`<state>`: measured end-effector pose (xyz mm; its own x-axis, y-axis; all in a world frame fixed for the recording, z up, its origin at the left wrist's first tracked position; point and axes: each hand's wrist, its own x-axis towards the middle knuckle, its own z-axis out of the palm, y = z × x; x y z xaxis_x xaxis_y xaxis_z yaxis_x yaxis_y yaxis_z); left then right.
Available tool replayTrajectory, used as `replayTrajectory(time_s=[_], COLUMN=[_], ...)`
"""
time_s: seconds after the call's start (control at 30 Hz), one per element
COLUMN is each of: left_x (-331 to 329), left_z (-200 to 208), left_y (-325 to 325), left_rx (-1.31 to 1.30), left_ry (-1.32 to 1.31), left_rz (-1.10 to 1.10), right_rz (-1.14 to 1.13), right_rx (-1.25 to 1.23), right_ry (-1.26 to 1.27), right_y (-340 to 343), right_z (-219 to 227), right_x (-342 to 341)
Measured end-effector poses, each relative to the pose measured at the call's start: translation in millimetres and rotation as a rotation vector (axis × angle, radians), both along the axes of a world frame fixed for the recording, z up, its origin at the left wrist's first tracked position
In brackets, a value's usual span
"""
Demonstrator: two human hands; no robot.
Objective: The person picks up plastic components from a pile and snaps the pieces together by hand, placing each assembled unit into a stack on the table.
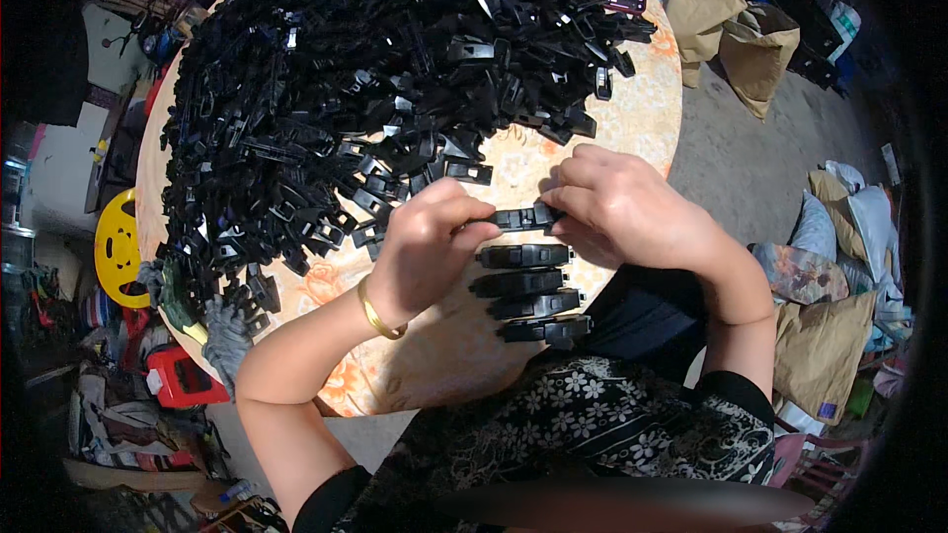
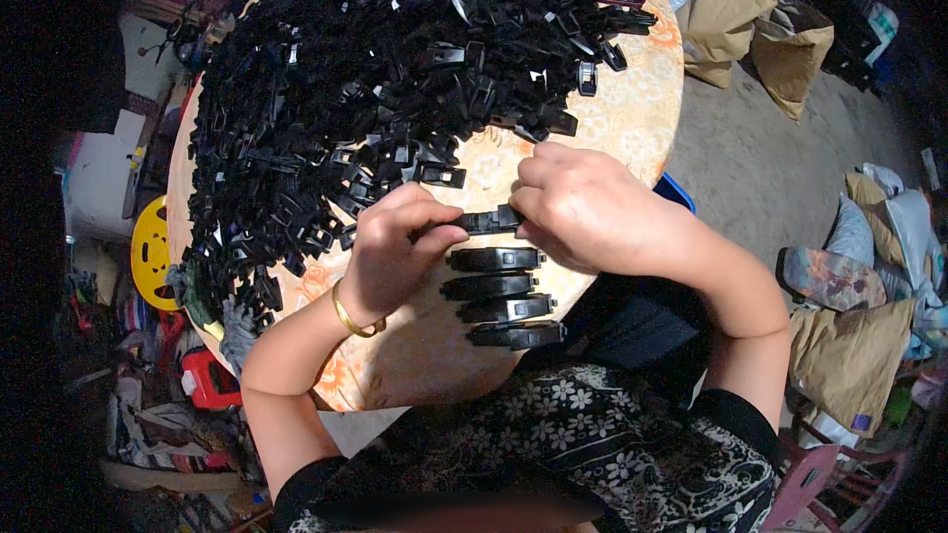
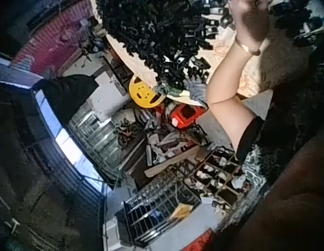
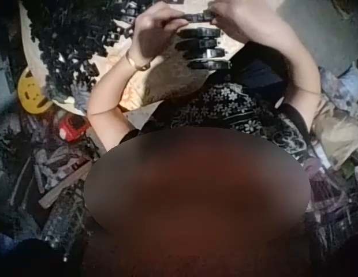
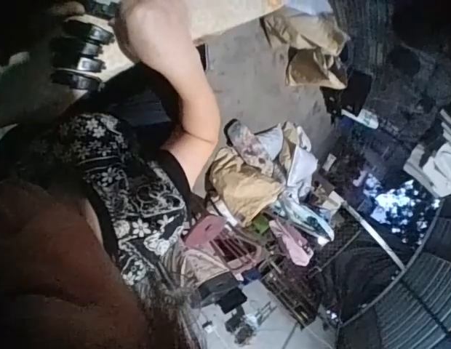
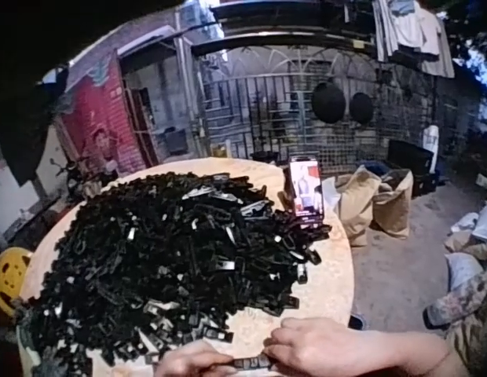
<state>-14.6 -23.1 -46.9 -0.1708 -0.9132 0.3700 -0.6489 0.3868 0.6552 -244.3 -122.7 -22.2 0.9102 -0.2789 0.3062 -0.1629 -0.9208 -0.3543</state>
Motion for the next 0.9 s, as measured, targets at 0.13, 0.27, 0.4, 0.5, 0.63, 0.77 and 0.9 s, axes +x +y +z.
replayTrajectory(time_s=[0.13,0.27,0.4,0.5,0.63,0.77,0.9], left_x=[-7,2,21,47,84,82,87], left_z=[-1,8,63,82,68,62,73], left_y=[-1,-5,-3,4,-1,-11,-15], left_rx=[-0.02,0.025,0.137,0.088,-0.009,0.018,0.049], left_ry=[0.064,0.022,-0.261,-0.906,-1.075,-1.059,-1.02], left_rz=[-0.047,-0.137,-0.273,0.13,0.274,0.246,0.196], right_rz=[0.051,0.106,0.168,0.209,-0.066,-0.105,-0.118], right_rx=[0.02,0.096,0.281,0.359,-0.062,-0.174,-0.172], right_ry=[-0.085,-0.1,0.044,0.085,-0.271,-0.238,-0.261], right_y=[2,-6,-12,-12,-5,-10,-12], right_z=[-12,-12,-4,-11,-25,-35,-35], right_x=[14,16,10,17,59,72,71])
